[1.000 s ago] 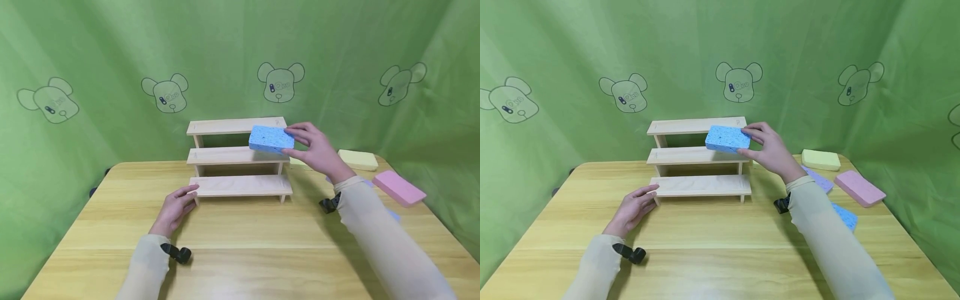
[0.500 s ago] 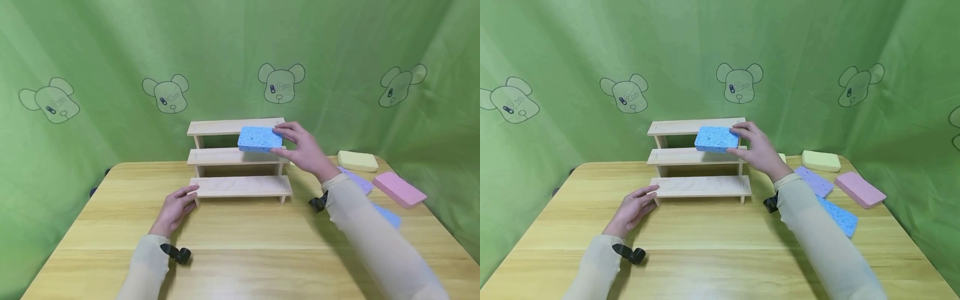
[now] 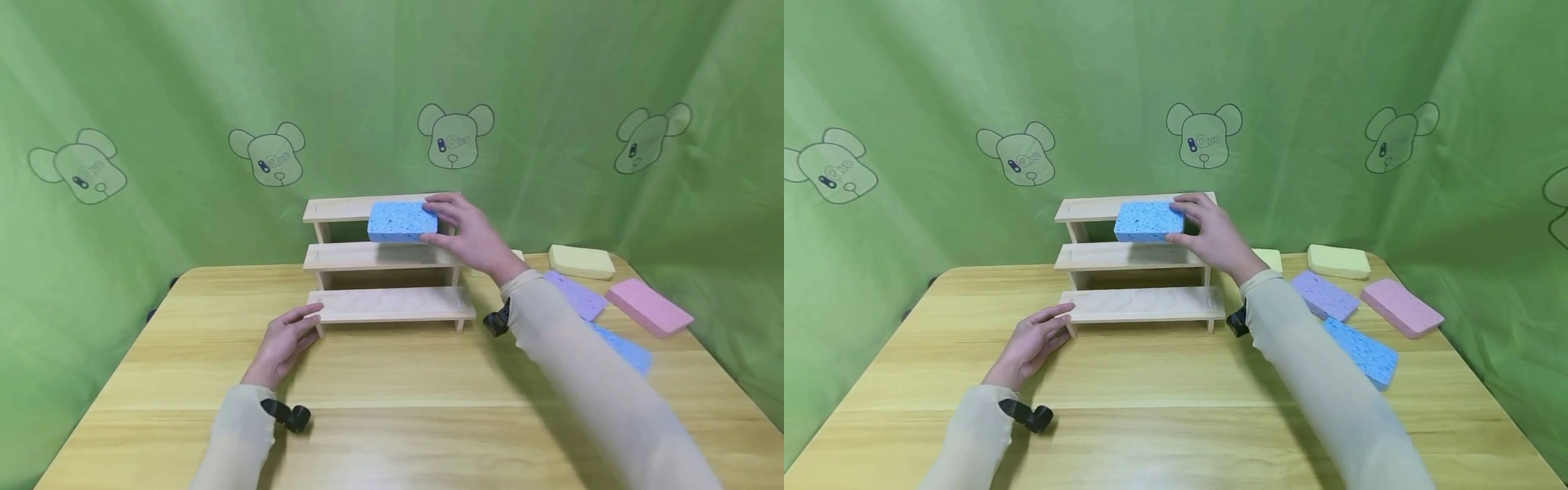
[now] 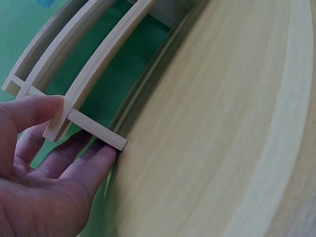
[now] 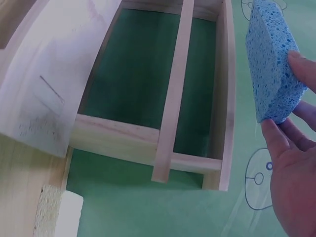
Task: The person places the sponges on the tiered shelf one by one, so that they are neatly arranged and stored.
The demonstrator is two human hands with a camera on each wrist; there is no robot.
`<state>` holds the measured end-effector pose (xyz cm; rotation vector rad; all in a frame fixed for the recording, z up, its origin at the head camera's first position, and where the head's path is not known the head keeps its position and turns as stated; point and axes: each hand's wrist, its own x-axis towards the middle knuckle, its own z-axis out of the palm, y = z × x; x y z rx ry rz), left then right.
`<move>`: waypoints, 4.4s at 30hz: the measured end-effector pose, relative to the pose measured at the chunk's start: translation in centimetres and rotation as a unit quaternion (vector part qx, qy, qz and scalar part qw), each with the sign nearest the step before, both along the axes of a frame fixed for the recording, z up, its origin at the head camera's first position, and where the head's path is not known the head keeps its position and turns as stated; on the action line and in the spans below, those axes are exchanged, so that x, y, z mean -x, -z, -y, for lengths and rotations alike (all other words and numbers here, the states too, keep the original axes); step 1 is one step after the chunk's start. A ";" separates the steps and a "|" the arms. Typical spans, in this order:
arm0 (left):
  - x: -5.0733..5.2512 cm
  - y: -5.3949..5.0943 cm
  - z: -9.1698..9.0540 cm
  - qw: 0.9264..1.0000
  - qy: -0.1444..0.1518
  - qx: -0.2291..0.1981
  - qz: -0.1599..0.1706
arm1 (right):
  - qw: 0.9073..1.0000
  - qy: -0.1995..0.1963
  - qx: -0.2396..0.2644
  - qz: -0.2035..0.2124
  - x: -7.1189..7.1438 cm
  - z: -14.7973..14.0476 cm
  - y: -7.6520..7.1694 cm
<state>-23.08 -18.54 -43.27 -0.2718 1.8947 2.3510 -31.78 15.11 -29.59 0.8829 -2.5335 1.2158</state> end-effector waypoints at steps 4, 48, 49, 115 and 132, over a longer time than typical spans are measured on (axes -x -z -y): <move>0.0 -0.1 0.0 1.000 0.001 0.003 -0.001 | 1.000 0.000 0.012 0.011 0.6 0.6 0.1; -0.2 0.1 0.2 1.000 -0.001 -0.009 0.002 | 0.996 0.031 0.021 0.076 6.1 6.3 -0.3; -0.2 0.1 0.2 1.000 0.000 -0.009 0.002 | 0.996 0.035 0.016 0.078 6.2 6.4 -0.3; 0.6 0.2 0.1 1.000 0.001 -0.008 -0.001 | 0.998 0.000 -0.013 0.054 -2.3 -7.2 0.8; 0.5 0.0 0.2 1.000 0.000 -0.008 0.005 | 0.993 0.077 -0.027 0.088 -5.2 -13.9 2.7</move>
